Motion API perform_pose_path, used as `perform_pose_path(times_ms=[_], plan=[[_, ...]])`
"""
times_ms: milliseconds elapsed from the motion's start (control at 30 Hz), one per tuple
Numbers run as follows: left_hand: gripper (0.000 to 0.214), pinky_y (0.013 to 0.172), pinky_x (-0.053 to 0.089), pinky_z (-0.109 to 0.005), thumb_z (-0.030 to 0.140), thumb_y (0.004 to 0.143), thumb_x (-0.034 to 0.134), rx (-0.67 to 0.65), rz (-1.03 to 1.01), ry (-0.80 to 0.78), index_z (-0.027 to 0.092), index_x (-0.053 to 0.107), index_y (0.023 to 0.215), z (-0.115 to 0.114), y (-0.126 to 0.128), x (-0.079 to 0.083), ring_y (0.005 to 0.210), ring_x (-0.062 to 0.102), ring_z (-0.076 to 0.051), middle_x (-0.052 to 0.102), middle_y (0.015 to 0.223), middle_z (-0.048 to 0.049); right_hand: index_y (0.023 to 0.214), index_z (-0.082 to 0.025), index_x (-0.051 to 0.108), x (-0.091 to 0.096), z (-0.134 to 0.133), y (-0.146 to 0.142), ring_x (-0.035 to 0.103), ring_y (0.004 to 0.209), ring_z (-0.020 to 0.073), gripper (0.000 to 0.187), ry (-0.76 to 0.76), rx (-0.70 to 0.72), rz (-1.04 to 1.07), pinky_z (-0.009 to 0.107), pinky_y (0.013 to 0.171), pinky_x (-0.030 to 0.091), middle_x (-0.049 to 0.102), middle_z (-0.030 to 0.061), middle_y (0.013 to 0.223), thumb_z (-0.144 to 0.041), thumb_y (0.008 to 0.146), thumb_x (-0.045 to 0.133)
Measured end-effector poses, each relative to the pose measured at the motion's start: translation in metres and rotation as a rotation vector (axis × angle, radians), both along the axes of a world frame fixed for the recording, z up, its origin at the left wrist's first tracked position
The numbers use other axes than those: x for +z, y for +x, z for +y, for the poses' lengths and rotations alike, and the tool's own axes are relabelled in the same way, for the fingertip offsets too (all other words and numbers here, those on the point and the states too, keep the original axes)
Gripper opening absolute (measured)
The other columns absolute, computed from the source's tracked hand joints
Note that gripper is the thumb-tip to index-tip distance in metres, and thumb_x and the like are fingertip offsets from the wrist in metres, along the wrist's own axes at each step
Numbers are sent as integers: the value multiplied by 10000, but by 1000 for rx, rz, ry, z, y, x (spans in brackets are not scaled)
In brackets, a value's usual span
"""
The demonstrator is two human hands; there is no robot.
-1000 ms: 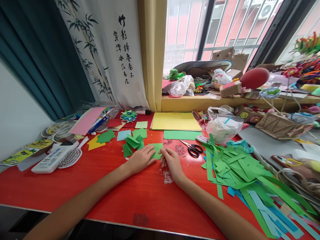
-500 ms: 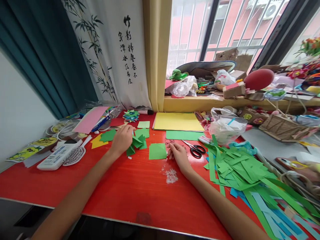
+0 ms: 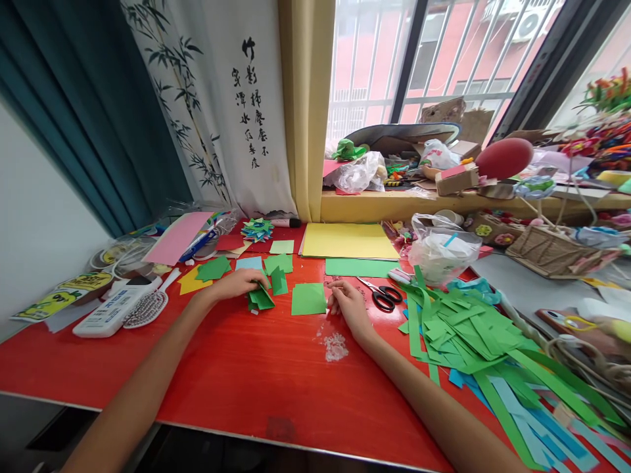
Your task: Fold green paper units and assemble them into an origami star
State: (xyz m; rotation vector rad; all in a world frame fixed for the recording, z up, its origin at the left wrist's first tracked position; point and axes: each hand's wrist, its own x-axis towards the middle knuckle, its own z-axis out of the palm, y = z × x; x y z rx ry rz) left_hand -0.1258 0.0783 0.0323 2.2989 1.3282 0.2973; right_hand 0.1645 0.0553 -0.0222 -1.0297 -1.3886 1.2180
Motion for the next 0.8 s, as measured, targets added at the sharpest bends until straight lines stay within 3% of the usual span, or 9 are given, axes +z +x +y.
perform_pose_path(times_ms=[167,367,500,633,700,800], plan=[[237,690,418,-248,260,708,484,83,-125,-103,192,628,884,-7,-3,14,835,560,-181,631,917,-18,859,-161,534,2,-2,0,459,404,71,173,-2,15,-21,190,411,355,521,-38,538,-291,779,451],[246,626,423,-261,328,794,452,220,-335,194,163,557,943,-16,25,19,722,557,-160,611,833,-32,893,-182,505,11,-11,-4,481,412,76,228,33,72,4,202,426,379,542,-35,585,-385,797,464],[210,666,422,-258,251,858,370,108,-103,572,170,520,980,-38,70,4,801,556,-154,590,926,-48,975,-191,475,18,-28,-15,532,441,95,286,-34,260,37,229,449,425,582,-13,676,-423,811,449],[236,593,411,-249,222,885,290,-110,136,725,150,514,902,-63,104,-12,749,565,-154,586,837,-54,998,-197,481,16,-38,-24,583,513,125,305,-137,264,41,246,485,467,589,-1,697,-415,786,501],[242,580,401,-249,221,886,282,-97,141,727,147,512,881,-69,110,-16,730,568,-155,588,810,-53,1019,-207,491,15,-39,-26,590,546,122,322,-150,254,51,255,514,486,595,13,785,-403,768,533],[228,574,391,-245,239,888,289,62,55,637,169,493,962,-68,109,-17,729,575,-150,604,863,-40,993,-198,504,16,-38,-25,602,619,135,313,-131,273,83,257,551,492,594,27,832,-397,756,553]])
